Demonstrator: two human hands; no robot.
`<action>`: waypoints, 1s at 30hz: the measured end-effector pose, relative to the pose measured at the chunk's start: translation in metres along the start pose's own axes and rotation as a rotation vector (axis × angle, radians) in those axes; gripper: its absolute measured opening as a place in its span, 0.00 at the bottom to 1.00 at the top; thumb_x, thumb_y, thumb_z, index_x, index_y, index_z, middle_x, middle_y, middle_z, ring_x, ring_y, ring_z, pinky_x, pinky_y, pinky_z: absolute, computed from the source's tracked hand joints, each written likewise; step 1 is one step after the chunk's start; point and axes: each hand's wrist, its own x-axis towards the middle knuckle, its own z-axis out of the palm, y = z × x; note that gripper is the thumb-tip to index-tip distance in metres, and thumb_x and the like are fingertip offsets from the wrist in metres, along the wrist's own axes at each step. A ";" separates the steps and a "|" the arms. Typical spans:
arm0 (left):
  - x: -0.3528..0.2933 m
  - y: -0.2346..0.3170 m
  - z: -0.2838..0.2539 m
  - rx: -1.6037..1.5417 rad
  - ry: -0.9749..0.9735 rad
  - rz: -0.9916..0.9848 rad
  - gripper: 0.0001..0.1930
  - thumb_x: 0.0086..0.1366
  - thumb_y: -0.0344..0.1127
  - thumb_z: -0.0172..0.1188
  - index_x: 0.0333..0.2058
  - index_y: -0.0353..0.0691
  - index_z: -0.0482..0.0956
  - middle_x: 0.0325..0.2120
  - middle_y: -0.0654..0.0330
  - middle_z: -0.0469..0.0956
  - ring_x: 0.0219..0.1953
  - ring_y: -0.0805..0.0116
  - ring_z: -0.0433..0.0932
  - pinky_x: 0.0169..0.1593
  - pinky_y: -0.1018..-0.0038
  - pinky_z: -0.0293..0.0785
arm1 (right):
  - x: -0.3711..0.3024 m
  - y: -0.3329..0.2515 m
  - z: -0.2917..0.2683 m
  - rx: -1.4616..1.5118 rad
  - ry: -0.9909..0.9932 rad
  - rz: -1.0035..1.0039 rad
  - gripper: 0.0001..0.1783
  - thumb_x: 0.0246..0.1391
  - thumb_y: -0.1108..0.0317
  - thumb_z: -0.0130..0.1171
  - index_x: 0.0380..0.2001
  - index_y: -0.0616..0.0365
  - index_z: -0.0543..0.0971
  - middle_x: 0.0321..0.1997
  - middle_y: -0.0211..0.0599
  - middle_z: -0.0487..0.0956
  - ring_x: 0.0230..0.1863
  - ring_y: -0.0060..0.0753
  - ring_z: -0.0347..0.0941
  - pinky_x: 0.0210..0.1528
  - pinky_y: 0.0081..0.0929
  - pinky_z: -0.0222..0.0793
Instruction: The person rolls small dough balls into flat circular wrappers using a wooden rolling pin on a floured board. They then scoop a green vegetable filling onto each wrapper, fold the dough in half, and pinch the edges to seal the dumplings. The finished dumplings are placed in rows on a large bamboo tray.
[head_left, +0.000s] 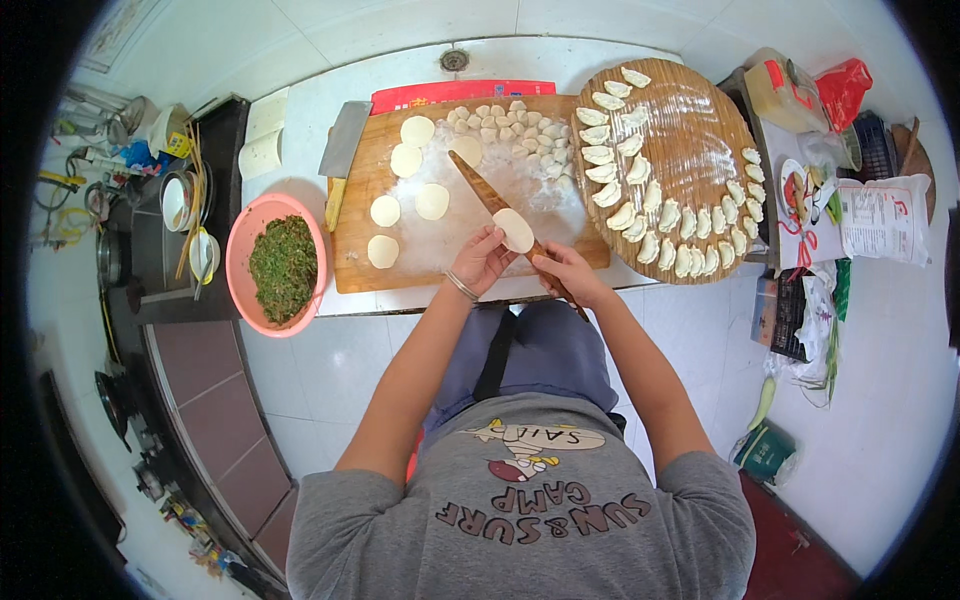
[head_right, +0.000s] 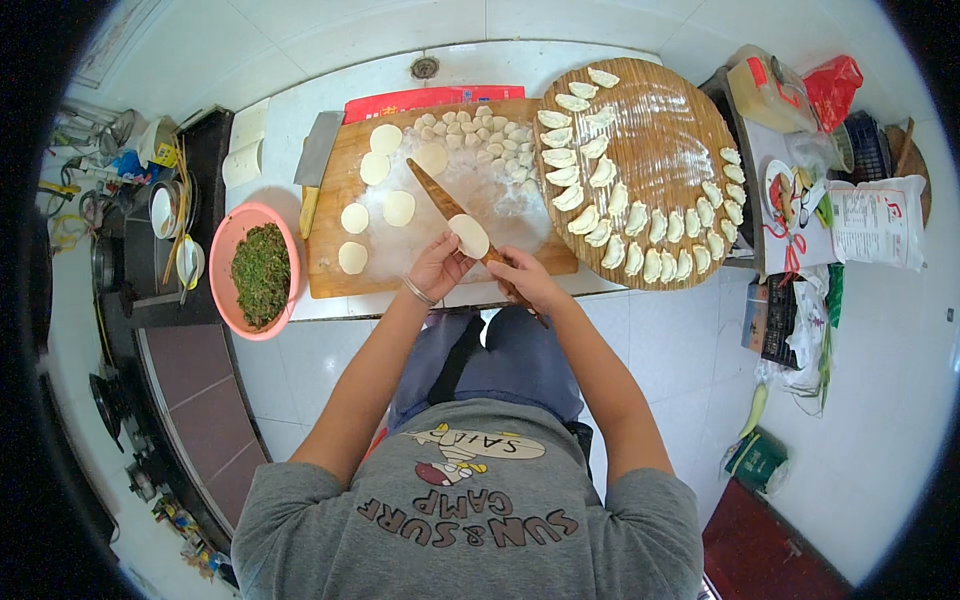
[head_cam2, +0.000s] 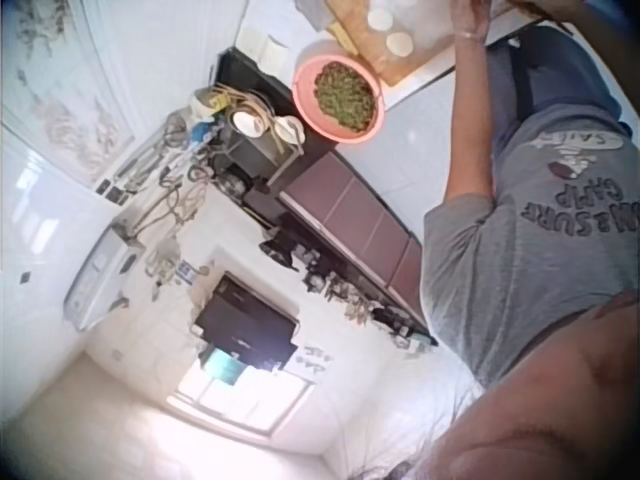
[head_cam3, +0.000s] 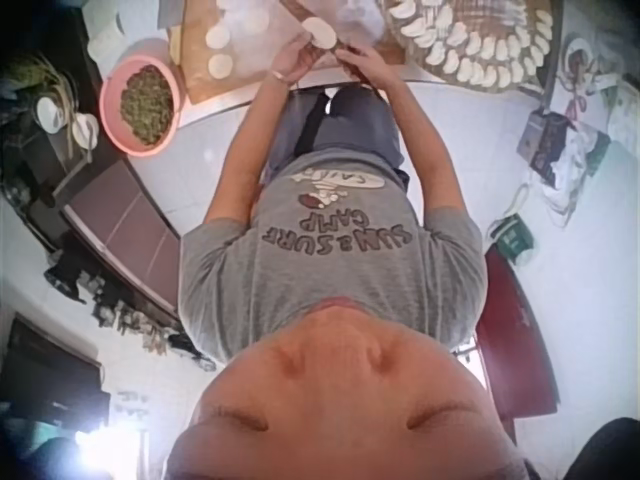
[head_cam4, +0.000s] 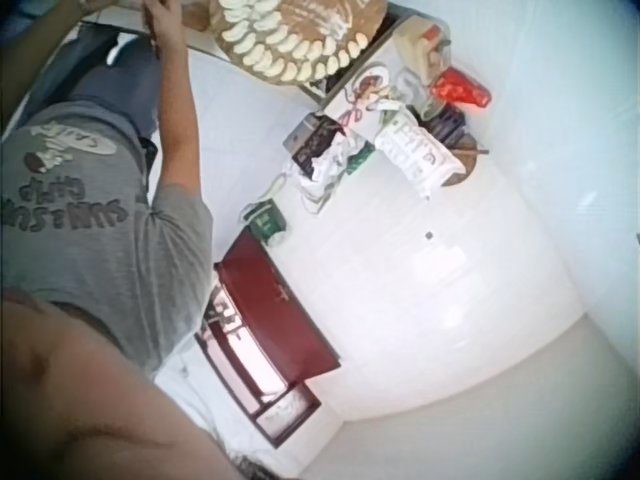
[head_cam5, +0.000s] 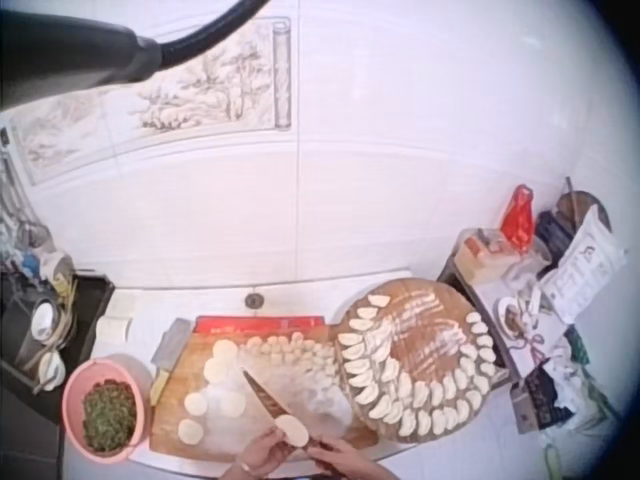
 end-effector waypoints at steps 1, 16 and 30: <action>0.002 -0.004 -0.005 -0.004 0.006 0.034 0.04 0.66 0.34 0.56 0.38 0.44 0.74 0.40 0.62 0.77 0.43 0.68 0.77 0.48 0.71 0.75 | -0.001 -0.001 0.000 -0.038 0.028 0.004 0.14 0.56 0.60 0.59 0.39 0.56 0.71 0.24 0.23 0.71 0.22 0.13 0.64 0.20 0.14 0.58; -0.020 0.077 -0.147 1.394 0.776 0.426 0.06 0.59 0.32 0.60 0.34 0.37 0.77 0.25 0.56 0.78 0.24 0.65 0.77 0.33 0.71 0.76 | 0.018 0.023 -0.008 -1.007 0.580 -0.343 0.20 0.47 0.63 0.61 0.40 0.59 0.68 0.36 0.54 0.77 0.38 0.59 0.74 0.40 0.48 0.68; 0.147 0.076 0.010 1.889 0.494 0.626 0.22 0.55 0.34 0.62 0.49 0.37 0.70 0.45 0.48 0.71 0.48 0.47 0.71 0.52 0.62 0.70 | -0.006 0.025 -0.032 -0.757 0.665 -0.307 0.21 0.47 0.64 0.64 0.39 0.62 0.67 0.34 0.54 0.77 0.37 0.57 0.75 0.39 0.43 0.69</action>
